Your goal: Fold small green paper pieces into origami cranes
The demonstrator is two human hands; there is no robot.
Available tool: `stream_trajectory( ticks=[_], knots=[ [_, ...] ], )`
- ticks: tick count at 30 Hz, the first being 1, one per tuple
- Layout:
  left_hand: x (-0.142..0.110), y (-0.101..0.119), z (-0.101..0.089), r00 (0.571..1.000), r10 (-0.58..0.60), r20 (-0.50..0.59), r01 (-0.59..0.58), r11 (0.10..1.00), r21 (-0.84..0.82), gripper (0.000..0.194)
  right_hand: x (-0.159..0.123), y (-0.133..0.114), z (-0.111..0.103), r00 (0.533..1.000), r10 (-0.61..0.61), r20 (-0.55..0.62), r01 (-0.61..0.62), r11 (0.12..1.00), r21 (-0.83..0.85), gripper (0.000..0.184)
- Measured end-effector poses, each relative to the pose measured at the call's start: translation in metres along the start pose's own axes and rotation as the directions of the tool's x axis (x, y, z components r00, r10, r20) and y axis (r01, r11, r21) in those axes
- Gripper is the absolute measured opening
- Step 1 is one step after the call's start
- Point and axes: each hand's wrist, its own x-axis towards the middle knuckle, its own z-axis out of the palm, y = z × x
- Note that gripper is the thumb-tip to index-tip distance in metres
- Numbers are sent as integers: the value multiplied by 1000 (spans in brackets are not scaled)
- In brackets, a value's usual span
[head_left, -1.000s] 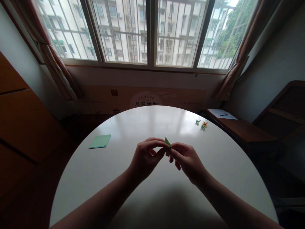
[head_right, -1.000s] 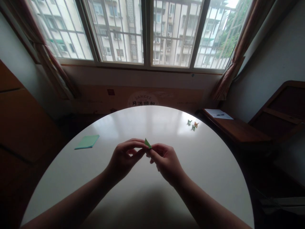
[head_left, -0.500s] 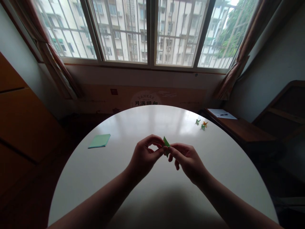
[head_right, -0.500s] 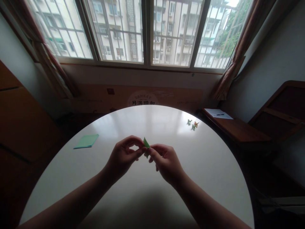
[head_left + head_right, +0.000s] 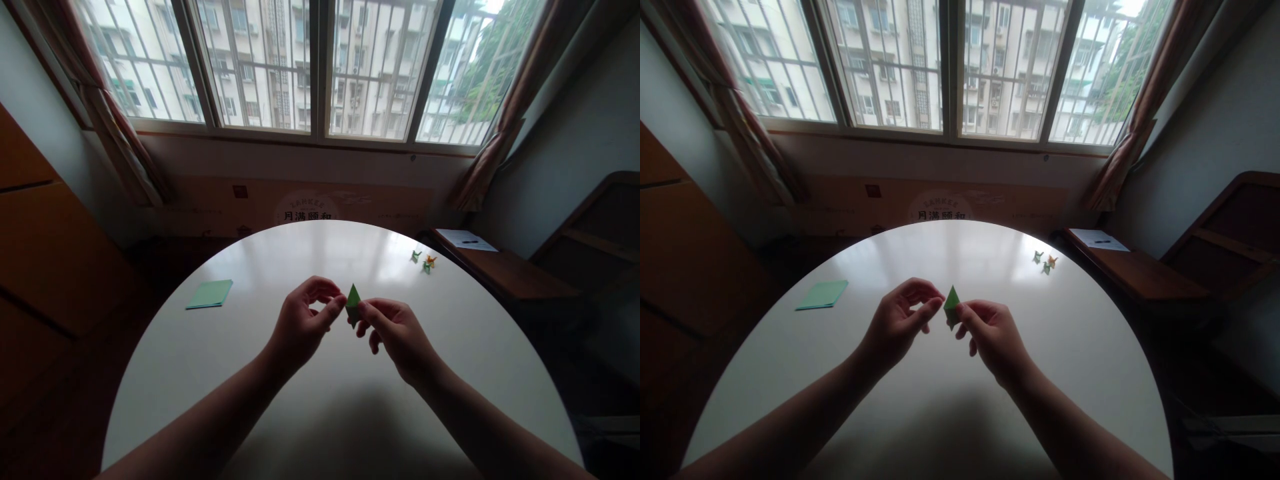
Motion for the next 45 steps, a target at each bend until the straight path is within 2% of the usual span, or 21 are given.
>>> stream_trajectory(
  ticks=[4,7,11,17,20,24,30,34,38,45],
  knots=[
    [4,0,-2,988,-153,-19,152,987,-58,27,0,-1,-1,999,24,-23,-24,999,26,37],
    [4,-1,-2,981,-187,54,188,982,-2,29,0,0,-1,999,28,-17,-27,999,23,37],
    [1,1,-2,980,-167,110,159,984,82,29,-1,0,1,1000,-2,-14,2,1000,-13,36],
    [-1,8,-2,997,-19,69,-1,958,287,20,-1,2,2,999,-45,-18,44,997,-68,36],
    [-2,8,-2,997,6,71,-29,946,324,19,0,3,1,999,-43,-15,42,995,-90,36],
    [-1,4,-2,995,-44,85,19,962,273,21,0,-1,0,1000,26,6,-26,998,-57,37],
    [4,2,-4,971,-229,68,229,973,17,28,-1,-4,-1,988,154,22,-155,983,97,33],
    [3,5,-4,968,-227,105,224,974,39,24,0,-2,-1,982,184,27,-186,970,156,30],
    [0,6,-4,968,-218,128,207,974,90,25,-1,-4,0,987,155,37,-159,979,129,31],
    [2,4,-2,958,-268,101,256,960,115,24,-2,-2,3,1000,27,1,-27,999,-24,33]
  ],
)
